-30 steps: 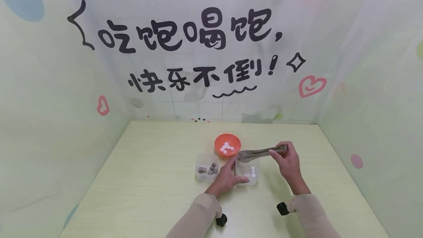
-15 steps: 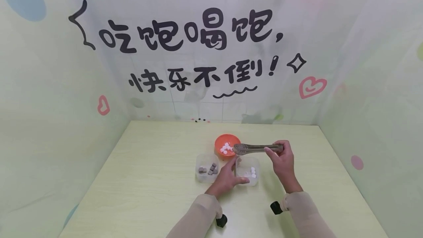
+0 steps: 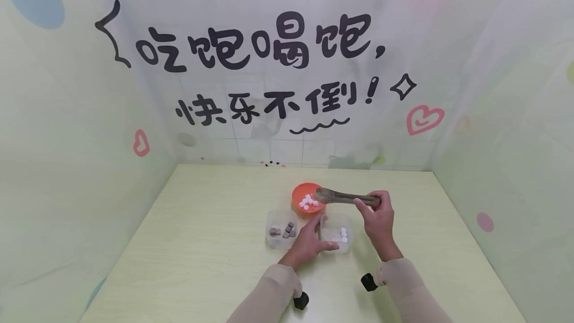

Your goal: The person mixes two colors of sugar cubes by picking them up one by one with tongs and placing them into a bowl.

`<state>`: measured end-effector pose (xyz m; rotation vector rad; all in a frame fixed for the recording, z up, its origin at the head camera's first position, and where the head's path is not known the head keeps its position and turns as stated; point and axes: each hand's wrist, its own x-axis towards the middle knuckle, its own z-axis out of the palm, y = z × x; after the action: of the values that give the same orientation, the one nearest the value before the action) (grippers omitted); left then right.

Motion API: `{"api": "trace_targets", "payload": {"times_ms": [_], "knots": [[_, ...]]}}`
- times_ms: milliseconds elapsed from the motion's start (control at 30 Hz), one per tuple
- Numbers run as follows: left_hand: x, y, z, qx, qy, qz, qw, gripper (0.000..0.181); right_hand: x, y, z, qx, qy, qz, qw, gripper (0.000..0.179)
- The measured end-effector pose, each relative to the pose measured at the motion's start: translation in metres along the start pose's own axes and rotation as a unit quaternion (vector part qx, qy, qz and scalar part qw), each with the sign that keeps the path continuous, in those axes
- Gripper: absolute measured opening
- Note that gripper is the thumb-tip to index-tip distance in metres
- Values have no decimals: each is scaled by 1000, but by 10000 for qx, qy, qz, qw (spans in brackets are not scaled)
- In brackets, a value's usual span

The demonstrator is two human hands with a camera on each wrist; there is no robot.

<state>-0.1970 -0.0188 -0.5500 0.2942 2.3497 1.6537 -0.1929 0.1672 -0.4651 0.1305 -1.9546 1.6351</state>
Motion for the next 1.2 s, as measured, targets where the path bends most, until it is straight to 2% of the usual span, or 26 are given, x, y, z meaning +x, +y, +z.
{"api": "trace_targets", "payload": {"times_ms": [133, 333, 467, 600, 700, 867, 1200], "knots": [[1, -1, 1, -22, 6, 3, 10000, 101, 2, 19, 4, -75, 92, 128, 9998, 34], [2, -2, 1, 55, 48, -49, 10000, 99, 3, 23, 9, 25, 225, 204, 9995, 34], [2, -2, 2, 76, 44, -9, 10000, 99, 4, 18, 10, 72, 243, 181, 9995, 34], [2, -2, 2, 66, 40, 76, 9999, 100, 2, -2, 11, 18, 178, 2, 9998, 32], [3, -2, 1, 64, 50, 122, 9999, 99, 0, -15, 10, 42, 149, 29, 9999, 31], [3, -3, 1, 70, 46, 133, 9999, 100, -2, -17, 6, 264, 140, 242, 9993, 33], [1, -1, 0, -8, -4, 59, 10000, 103, -4, -11, -3, 507, 174, 156, 9984, 36]]}}
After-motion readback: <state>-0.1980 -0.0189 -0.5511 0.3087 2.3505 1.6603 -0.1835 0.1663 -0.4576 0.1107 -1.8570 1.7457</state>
